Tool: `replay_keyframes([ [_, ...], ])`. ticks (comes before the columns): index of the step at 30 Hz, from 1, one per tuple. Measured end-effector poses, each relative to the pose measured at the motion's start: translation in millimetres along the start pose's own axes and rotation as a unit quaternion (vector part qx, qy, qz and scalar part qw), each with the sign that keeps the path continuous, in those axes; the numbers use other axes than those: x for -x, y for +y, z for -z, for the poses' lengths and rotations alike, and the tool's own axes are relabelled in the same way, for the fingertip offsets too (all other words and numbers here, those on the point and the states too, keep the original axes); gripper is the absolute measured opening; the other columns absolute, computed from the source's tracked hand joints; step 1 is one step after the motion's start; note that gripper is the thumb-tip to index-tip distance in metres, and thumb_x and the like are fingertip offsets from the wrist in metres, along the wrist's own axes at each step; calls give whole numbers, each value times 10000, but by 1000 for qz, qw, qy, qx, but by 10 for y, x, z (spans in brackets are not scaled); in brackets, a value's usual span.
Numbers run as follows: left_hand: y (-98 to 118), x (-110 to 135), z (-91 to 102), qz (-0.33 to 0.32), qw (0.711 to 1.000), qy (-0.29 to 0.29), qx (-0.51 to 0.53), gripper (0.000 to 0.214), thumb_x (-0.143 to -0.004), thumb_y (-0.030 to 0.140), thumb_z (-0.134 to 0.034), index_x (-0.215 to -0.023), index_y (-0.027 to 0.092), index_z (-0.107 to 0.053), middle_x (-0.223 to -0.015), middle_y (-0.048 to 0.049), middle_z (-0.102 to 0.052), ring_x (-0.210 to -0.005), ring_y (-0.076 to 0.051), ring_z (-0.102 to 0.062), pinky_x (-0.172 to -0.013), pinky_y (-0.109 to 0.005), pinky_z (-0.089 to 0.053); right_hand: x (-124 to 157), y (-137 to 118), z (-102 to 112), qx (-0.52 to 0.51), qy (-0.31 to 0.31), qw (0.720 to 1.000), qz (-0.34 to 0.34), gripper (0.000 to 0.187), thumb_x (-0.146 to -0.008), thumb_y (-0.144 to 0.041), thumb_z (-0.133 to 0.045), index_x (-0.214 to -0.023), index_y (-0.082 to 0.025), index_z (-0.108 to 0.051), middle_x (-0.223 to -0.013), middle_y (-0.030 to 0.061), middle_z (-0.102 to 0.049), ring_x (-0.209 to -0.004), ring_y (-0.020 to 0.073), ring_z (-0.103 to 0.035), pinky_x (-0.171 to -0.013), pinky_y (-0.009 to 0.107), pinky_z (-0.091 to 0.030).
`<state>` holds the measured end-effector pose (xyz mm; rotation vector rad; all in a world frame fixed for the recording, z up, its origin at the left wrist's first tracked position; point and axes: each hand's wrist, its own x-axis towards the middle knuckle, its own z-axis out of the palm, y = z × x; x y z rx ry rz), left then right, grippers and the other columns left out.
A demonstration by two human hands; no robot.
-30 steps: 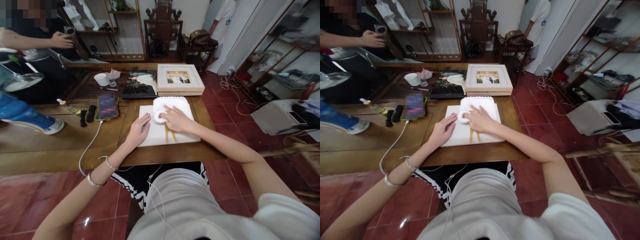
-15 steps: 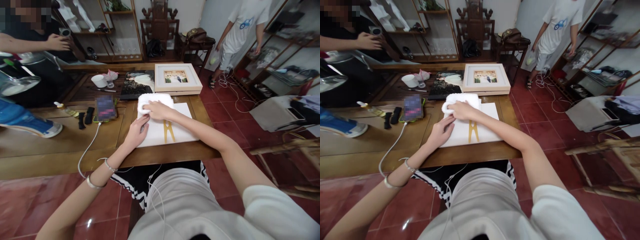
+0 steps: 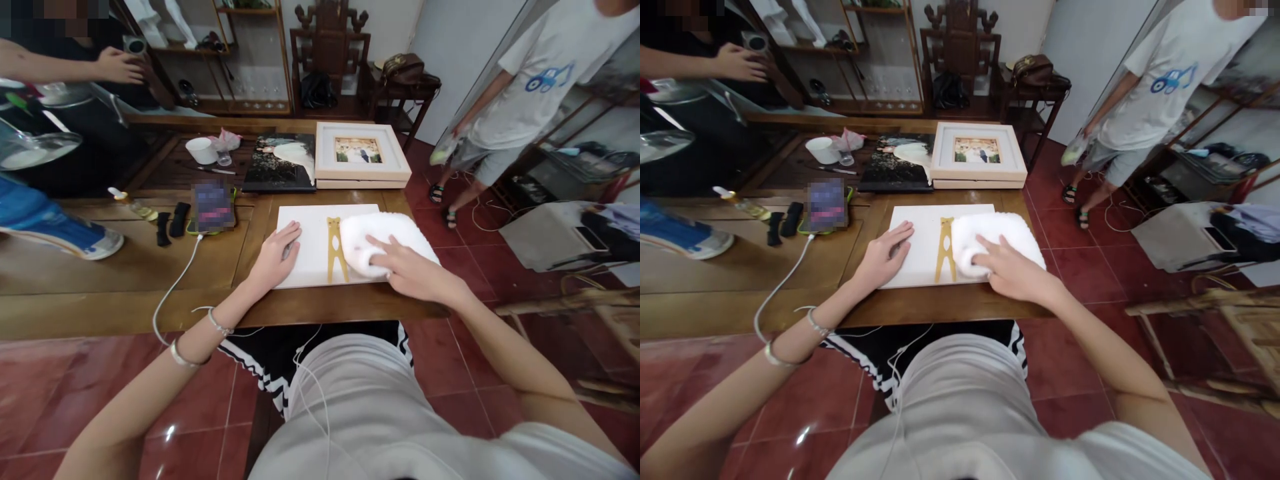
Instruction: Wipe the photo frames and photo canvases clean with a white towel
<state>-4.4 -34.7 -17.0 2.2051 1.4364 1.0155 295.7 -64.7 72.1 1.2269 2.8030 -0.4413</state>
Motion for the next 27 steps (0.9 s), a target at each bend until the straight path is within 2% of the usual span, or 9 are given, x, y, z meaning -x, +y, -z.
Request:
replay_keyframes([
  [3,-9,-1,-6,0,1000,-2,1,376,-917,307,-457,-1193,163,-668,-1357,-136,-599,-1325,-295,-503,-1131,-532,-356,249,-180,-2,-7,-29,999,15,456,-687,0,-406,-1004,-224,-645,-1463,99,-504,-1485,202,-195,-1203,519,-241],
  [6,-14,-2,-6,-1,1000,-4,1,378,-917,309,-456,-1196,163,-666,-1359,-135,-599,-1326,-295,-502,-1134,-528,-353,223,-141,-6,-19,-28,999,10,450,-687,0,-399,-1011,-201,-638,-1481,106,-481,-1487,205,-181,-1213,508,-213],
  [10,-9,2,1,2,1000,-3,4,382,-921,311,-452,-1197,155,-665,-1356,-142,-600,-1326,-296,-502,-1137,-521,-350,-173,148,8,-40,2,999,9,498,-679,8,-376,-1067,-190,-616,-1397,88,-564,-1487,218,-187,-1197,565,-188],
  [15,-1,8,9,4,1000,0,0,389,-922,308,-448,-1200,143,-664,-1353,-148,-601,-1324,-291,-504,-1140,-512,-351,-776,549,55,-37,84,996,-9,464,-725,-30,-364,-1106,-136,-607,-1366,132,-578,-1462,297,-269,-1166,615,-171],
  [18,-1,9,9,-1,1000,3,4,393,-924,301,-450,-1197,118,-665,-1345,-165,-602,-1323,-288,-506,-1141,-502,-354,-905,631,78,-45,108,993,-19,457,-739,-37,-346,-1103,-128,-608,-1367,129,-577,-1447,315,-299,-1162,618,-163],
  [22,-5,7,7,-4,1000,0,4,383,-921,291,-460,-1198,124,-664,-1348,-161,-600,-1325,-293,-503,-1140,-517,-353,-661,447,67,-57,67,996,-1,449,-695,-22,-356,-1044,-154,-606,-1320,124,-607,-1473,295,-239,-1161,612,-184],
  [27,-3,5,4,0,1000,0,2,378,-918,287,-460,-1197,134,-665,-1351,-153,-600,-1325,-292,-503,-1132,-528,-362,31,-38,56,-74,-11,997,-9,426,-680,-16,-400,-1014,-170,-614,-1489,141,-465,-1476,290,-223,-1191,562,-177],
])
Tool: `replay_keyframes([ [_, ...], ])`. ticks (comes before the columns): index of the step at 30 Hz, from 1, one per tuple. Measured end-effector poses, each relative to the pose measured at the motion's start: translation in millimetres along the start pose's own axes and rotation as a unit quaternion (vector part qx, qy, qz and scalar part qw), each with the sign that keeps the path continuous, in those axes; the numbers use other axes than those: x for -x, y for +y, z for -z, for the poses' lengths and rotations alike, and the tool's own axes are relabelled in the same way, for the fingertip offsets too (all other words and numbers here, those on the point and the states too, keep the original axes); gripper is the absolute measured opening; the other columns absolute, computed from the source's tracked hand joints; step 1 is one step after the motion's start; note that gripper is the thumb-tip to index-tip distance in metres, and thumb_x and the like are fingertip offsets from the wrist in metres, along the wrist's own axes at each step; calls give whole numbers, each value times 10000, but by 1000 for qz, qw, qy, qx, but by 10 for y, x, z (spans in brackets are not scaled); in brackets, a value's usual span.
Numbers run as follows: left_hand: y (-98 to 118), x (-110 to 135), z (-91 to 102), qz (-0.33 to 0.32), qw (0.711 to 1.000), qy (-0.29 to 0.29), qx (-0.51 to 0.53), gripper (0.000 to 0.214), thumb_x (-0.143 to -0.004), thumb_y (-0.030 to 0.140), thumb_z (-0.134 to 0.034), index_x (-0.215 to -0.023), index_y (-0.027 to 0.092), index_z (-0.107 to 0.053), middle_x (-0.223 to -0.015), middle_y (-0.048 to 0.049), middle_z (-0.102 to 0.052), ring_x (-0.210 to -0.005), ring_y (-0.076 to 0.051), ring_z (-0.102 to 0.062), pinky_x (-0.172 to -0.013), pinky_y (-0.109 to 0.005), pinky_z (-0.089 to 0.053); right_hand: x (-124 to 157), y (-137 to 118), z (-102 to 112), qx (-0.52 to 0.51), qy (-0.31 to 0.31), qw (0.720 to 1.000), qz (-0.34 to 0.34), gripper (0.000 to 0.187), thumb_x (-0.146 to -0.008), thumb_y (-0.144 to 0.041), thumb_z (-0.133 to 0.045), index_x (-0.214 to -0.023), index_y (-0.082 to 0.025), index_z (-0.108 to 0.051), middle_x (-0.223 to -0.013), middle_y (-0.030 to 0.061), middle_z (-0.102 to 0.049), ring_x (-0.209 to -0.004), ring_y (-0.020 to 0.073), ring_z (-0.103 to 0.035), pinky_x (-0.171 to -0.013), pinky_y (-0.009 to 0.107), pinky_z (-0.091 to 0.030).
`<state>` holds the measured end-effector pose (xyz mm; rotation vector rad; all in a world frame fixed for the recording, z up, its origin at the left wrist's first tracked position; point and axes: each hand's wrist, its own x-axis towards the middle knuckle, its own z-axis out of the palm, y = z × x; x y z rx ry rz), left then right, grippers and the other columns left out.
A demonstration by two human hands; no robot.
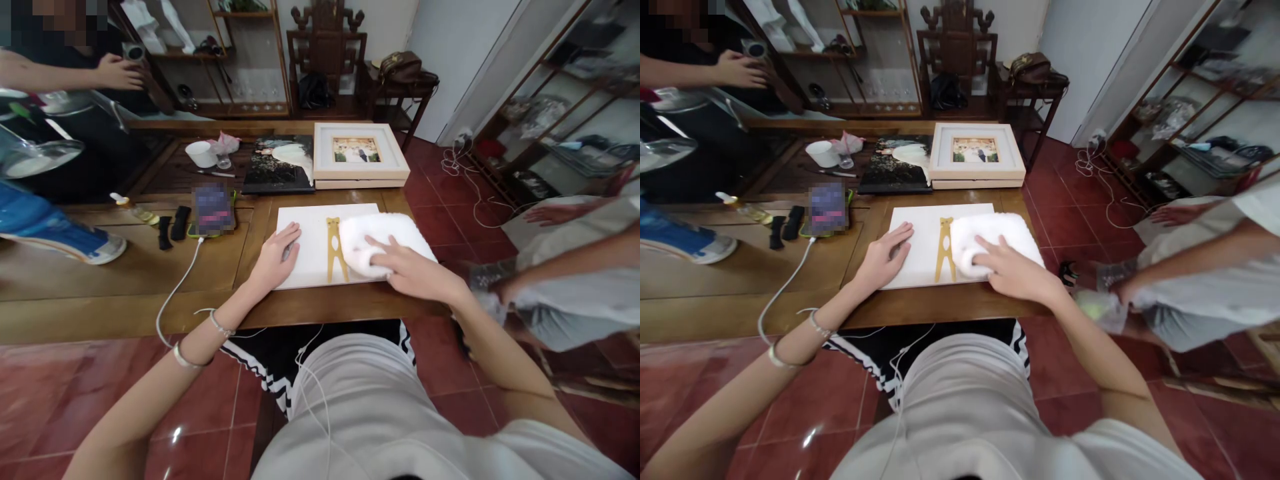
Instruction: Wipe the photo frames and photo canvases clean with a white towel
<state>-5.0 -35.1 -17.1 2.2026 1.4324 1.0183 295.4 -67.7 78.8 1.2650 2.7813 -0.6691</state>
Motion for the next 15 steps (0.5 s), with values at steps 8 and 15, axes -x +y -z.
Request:
replay_keyframes([
  [8,0,6,4,0,1000,6,3,378,-919,290,-465,-1193,128,-669,-1342,-158,-605,-1318,-295,-510,-1130,-521,-366,192,-48,117,-14,-92,996,13,415,-690,-40,-429,-1003,-209,-643,-1370,72,-596,-1281,305,-533,-1110,503,-361],
  [15,-16,6,-5,1,1000,2,0,378,-920,299,-462,-1199,148,-666,-1355,-144,-597,-1325,-290,-502,-1136,-520,-351,-734,575,133,29,45,998,17,438,-732,-61,-419,-1111,-175,-605,-1286,98,-633,-1334,348,-458,-1137,632,-219],
])
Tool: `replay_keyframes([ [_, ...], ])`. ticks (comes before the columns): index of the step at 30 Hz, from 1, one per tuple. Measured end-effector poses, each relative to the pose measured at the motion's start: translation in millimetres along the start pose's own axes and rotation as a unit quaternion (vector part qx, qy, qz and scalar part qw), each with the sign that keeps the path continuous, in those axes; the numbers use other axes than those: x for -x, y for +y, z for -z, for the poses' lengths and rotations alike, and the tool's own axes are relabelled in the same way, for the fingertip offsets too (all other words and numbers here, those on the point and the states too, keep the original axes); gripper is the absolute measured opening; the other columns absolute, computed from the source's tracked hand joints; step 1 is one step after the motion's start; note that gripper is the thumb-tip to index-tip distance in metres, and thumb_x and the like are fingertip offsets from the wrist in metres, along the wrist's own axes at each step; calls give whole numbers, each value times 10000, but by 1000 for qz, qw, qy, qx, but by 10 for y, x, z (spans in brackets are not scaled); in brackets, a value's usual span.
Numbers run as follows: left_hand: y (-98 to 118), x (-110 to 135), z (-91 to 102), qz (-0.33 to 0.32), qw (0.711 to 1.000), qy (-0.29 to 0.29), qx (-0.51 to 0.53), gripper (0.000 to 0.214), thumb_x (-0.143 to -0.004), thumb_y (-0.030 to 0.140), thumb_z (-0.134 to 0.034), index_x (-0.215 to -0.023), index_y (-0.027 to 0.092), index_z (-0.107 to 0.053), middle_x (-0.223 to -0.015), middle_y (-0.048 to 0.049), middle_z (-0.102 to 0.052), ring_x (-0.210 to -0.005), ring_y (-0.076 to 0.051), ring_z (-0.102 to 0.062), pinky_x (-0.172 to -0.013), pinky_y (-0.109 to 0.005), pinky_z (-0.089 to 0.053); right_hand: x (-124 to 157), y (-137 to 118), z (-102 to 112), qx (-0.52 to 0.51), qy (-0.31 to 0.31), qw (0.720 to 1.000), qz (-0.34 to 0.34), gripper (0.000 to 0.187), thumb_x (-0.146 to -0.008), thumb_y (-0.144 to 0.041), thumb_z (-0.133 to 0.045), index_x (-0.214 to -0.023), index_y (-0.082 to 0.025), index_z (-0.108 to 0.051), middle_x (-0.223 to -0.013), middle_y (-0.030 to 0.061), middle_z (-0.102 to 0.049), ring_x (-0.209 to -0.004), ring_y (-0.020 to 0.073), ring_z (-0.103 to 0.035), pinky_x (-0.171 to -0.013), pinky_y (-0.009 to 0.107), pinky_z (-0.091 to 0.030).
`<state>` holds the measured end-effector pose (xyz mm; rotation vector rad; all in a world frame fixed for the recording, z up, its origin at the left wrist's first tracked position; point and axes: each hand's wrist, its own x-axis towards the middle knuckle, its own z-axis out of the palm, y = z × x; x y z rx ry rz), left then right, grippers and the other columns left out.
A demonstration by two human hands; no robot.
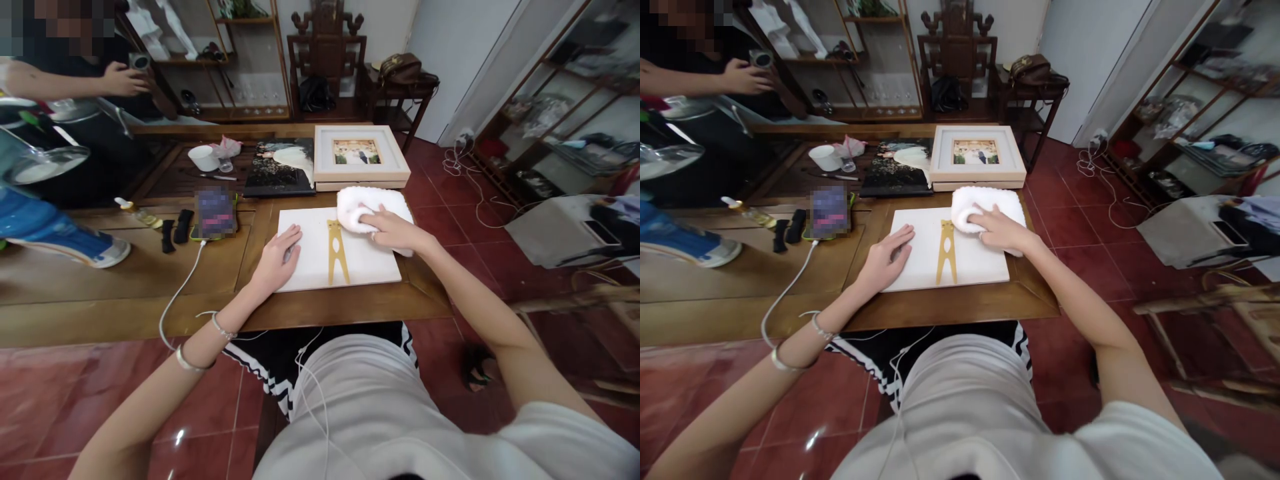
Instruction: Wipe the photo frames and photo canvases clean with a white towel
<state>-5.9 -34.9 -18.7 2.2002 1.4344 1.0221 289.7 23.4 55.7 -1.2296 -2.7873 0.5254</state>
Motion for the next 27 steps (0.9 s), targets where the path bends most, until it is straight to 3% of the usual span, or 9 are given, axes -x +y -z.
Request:
replay_keyframes([
  [2,1,-1,-2,0,1000,-1,-3,378,-921,298,-459,-1200,145,-665,-1353,-146,-598,-1324,-292,-502,-1135,-527,-348,-143,20,-33,7,15,1000,7,490,-726,-23,-398,-1160,-155,-583,-1409,117,-543,-1459,353,-250,-1136,678,-153],
  [4,2,-2,-4,-1,1000,-1,-4,377,-921,294,-462,-1200,142,-665,-1350,-148,-600,-1324,-293,-503,-1134,-529,-349,-166,-77,-76,14,14,1000,-7,532,-735,-1,-384,-1216,-148,-558,-1487,132,-462,-1490,354,-129,-1119,712,-142],
  [9,-2,-4,-8,-9,1000,4,-4,375,-920,291,-458,-1195,140,-665,-1343,-154,-605,-1322,-289,-506,-1130,-526,-360,262,-666,-206,58,-21,997,-46,549,-751,9,-399,-1258,-125,-561,-1567,179,-322,-1474,438,-102,-1046,774,-228],
  [12,-1,-4,-9,-4,1000,-3,-8,369,-922,287,-455,-1202,157,-659,-1352,-142,-602,-1327,-283,-500,-1132,-529,-354,652,-998,-207,67,-59,996,-1,530,-754,22,-405,-1214,-153,-602,-1584,136,-306,-1472,436,-120,-1035,745,-306],
  [15,3,-3,-7,0,1000,-3,-9,368,-924,282,-456,-1207,155,-655,-1357,-143,-598,-1333,-280,-494,-1131,-530,-355,893,-1125,-138,57,-112,991,43,490,-754,21,-420,-1153,-168,-632,-1584,117,-313,-1479,411,-115,-1053,707,-336],
  [19,7,-2,-3,0,1000,-3,-10,370,-922,282,-455,-1202,153,-658,-1354,-143,-599,-1333,-277,-495,-1137,-525,-352,790,-936,-75,31,-111,991,63,485,-748,24,-429,-1152,-170,-611,-1536,139,-398,-1493,333,-114,-1129,649,-274],
  [24,15,-5,2,0,1000,-2,-6,375,-919,286,-455,-1202,152,-660,-1351,-142,-603,-1327,-281,-502,-1139,-518,-356,199,-447,-169,31,-20,998,57,462,-739,4,-438,-1145,-162,-582,-1502,160,-441,-1498,306,-106,-1160,652,-159],
  [27,15,-5,1,-1,1000,3,-2,372,-916,289,-460,-1194,153,-666,-1344,-139,-608,-1321,-282,-508,-1133,-516,-368,-153,-283,-242,43,37,997,59,439,-784,-39,-439,-1191,-145,-566,-1470,162,-478,-1491,327,-145,-1151,669,-130],
])
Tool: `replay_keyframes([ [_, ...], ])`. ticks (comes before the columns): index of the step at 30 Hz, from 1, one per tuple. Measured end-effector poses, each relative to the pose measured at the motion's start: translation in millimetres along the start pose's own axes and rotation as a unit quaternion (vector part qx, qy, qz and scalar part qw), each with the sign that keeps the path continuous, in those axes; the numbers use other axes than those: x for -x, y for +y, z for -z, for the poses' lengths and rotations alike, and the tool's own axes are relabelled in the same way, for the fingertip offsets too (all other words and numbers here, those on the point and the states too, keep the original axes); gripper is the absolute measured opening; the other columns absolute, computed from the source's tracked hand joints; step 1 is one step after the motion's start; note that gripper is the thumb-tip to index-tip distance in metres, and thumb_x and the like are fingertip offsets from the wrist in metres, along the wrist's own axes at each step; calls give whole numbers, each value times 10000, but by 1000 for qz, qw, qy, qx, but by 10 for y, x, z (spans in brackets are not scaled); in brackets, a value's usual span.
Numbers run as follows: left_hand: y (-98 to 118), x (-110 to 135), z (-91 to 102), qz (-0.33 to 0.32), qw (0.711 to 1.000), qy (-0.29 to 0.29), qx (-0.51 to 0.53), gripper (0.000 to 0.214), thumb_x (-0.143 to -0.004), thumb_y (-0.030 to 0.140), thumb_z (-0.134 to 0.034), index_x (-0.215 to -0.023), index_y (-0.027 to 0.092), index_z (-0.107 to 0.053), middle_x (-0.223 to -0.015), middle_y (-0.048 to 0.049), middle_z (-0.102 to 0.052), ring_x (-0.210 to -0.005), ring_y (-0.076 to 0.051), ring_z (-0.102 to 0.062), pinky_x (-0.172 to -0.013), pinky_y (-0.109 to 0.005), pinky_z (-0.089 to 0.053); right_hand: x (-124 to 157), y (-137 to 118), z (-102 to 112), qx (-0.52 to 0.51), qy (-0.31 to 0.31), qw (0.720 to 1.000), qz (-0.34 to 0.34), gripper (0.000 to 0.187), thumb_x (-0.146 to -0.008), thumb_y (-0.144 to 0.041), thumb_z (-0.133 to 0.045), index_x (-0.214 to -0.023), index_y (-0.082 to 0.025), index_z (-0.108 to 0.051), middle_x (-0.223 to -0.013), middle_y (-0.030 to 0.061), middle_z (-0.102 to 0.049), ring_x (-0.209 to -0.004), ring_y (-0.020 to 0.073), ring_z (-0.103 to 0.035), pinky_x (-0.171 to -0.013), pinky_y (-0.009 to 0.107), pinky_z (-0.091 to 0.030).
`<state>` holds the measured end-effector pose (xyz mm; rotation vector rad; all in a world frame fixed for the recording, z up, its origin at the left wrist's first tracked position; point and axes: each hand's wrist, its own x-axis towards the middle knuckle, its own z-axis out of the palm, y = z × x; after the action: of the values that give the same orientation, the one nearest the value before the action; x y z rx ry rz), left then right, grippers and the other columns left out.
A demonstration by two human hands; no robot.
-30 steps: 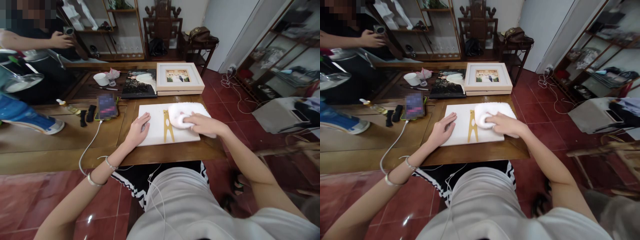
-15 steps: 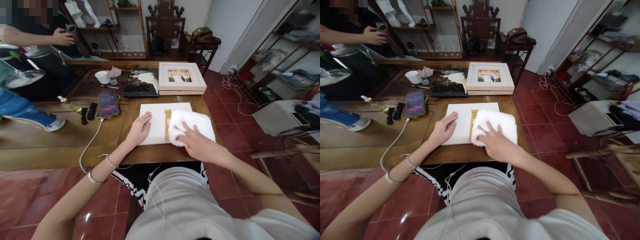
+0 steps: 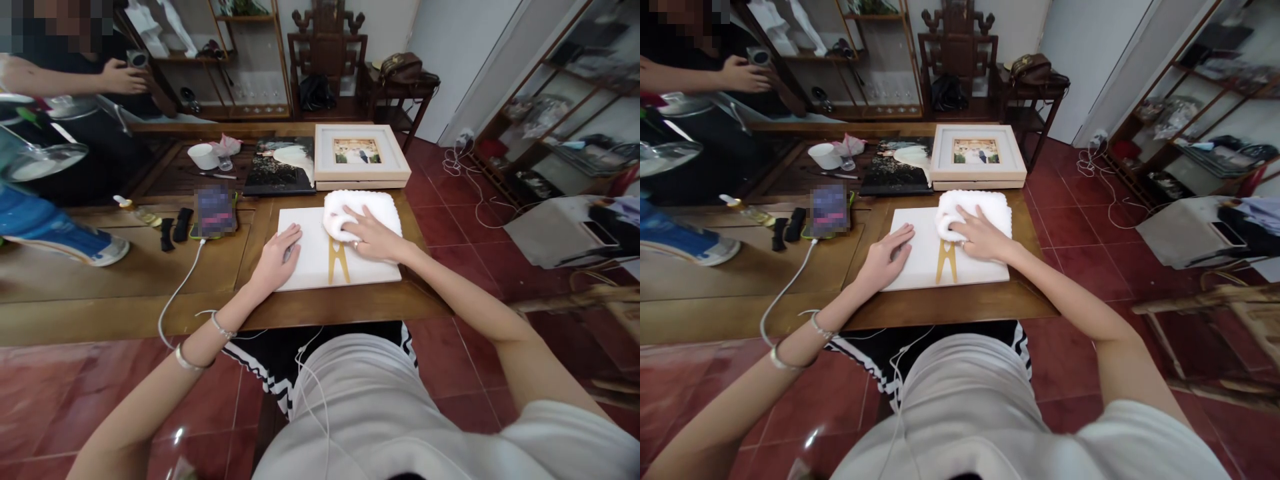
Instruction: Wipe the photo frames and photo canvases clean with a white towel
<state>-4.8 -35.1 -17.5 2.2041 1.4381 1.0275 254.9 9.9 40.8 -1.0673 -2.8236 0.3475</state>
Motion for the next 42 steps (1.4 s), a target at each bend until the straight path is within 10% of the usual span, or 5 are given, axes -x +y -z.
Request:
replay_keyframes([
  [7,8,-1,6,-1,1000,-2,4,372,-915,303,-471,-1201,164,-665,-1347,-140,-605,-1319,-292,-510,-1120,-539,-375,-183,-360,-132,39,23,997,-57,554,-770,-13,-421,-1289,-135,-570,-1576,143,-322,-1468,433,-138,-1077,763,-147],
  [15,-43,5,17,-10,1000,-21,4,437,-855,209,-456,-1251,176,-637,-1387,-117,-578,-1346,-287,-480,-1144,-532,-345,470,-1144,-270,65,-16,991,115,334,-858,-108,-502,-1096,-208,-713,-1553,149,-362,-1442,468,-199,-1063,772,-191],
  [26,1,-8,1,2,1000,-8,-4,381,-912,290,-461,-1221,176,-654,-1354,-128,-603,-1325,-290,-504,-1128,-540,-357,-138,-271,-3,39,-10,998,54,482,-760,-38,-480,-1217,-132,-602,-1498,190,-438,-1481,301,-204,-1155,611,-208],
  [33,-11,-7,6,6,1000,-9,8,394,-911,294,-464,-1243,176,-640,-1367,-124,-594,-1337,-288,-491,-1145,-520,-341,-551,-375,-100,91,5,994,-61,521,-842,-30,-407,-1337,-131,-533,-1569,186,-317,-1454,461,-164,-1062,763,-190],
  [42,-36,-6,12,-3,1000,-21,6,459,-854,221,-461,-1284,158,-606,-1389,-135,-573,-1351,-287,-476,-1144,-516,-344,363,-1183,-170,104,-41,989,96,344,-899,-105,-467,-1151,-189,-685,-1535,196,-372,-1409,479,-282,-1042,753,-270],
])
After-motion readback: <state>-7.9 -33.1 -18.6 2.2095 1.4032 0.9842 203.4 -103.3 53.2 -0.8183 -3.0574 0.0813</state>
